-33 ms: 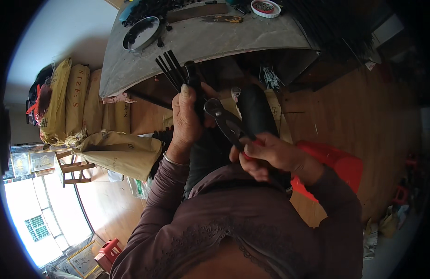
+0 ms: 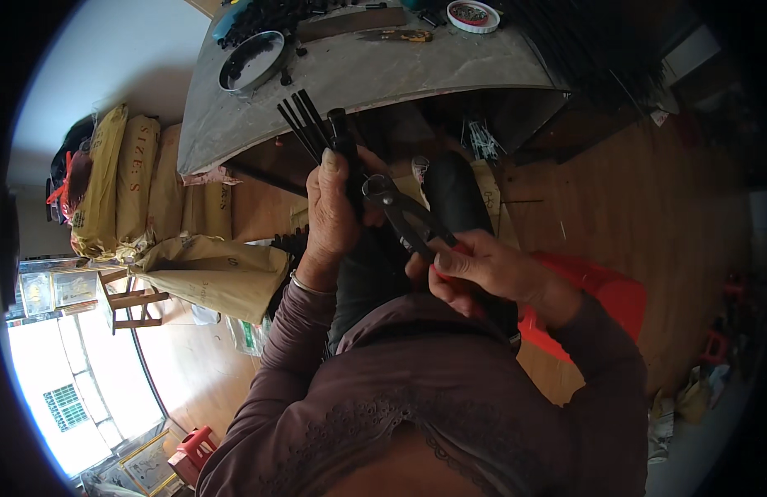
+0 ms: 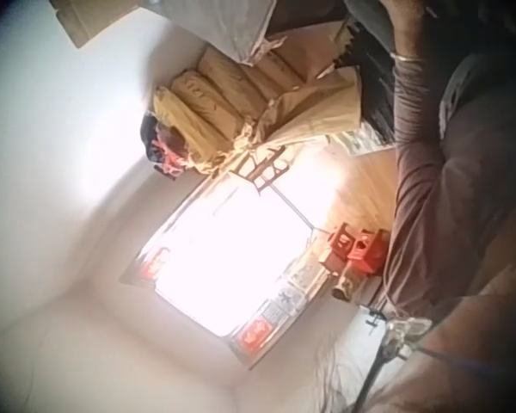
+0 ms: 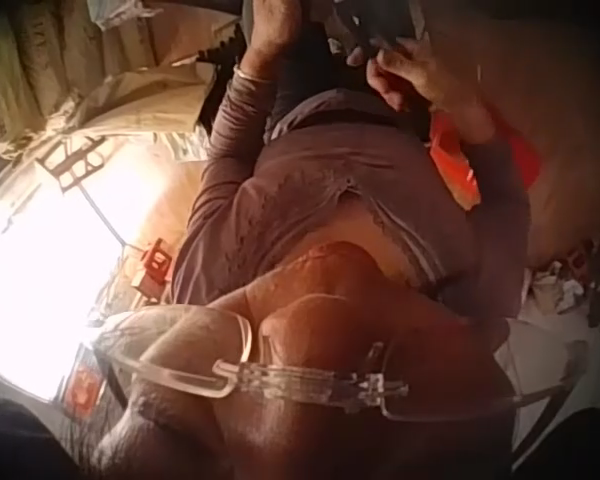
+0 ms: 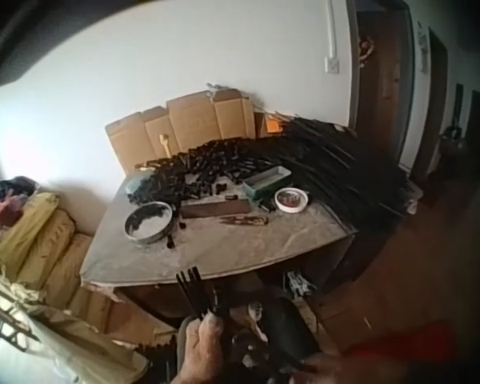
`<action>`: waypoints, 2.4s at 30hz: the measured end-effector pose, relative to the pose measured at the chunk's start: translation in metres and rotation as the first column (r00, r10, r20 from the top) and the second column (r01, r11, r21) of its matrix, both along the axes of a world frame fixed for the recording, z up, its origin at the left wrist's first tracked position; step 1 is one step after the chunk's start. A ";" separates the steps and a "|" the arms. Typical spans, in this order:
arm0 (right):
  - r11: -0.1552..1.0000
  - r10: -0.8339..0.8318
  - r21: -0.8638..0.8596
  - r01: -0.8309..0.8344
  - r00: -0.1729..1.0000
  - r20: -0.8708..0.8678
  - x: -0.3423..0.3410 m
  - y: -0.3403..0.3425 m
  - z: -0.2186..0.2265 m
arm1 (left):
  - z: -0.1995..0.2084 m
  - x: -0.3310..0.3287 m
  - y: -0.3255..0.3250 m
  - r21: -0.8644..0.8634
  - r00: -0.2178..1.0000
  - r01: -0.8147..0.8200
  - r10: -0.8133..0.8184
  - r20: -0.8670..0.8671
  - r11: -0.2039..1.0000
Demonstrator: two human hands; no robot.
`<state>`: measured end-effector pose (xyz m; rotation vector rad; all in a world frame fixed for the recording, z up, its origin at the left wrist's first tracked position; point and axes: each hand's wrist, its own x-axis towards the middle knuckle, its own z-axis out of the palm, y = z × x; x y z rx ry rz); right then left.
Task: Assembling, bundling, and trimming black wire components at a manufacturing workstation.
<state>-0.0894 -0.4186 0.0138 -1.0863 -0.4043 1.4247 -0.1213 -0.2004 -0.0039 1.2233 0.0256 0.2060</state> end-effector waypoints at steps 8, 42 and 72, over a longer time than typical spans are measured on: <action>0.998 -0.043 -0.048 0.046 0.997 0.059 0.005 0.002 0.029 | -0.001 0.004 0.002 -0.031 0.999 0.042 -0.042 -0.003 0.999; 0.657 0.348 -0.131 0.743 -0.144 0.926 0.312 0.069 0.010 | -0.028 0.064 0.025 -0.218 0.988 0.052 -0.082 -0.132 0.975; 0.642 0.359 -0.018 0.766 -0.280 0.890 0.355 0.062 -0.001 | -0.029 0.072 0.031 -0.323 0.990 0.068 -0.105 -0.099 0.944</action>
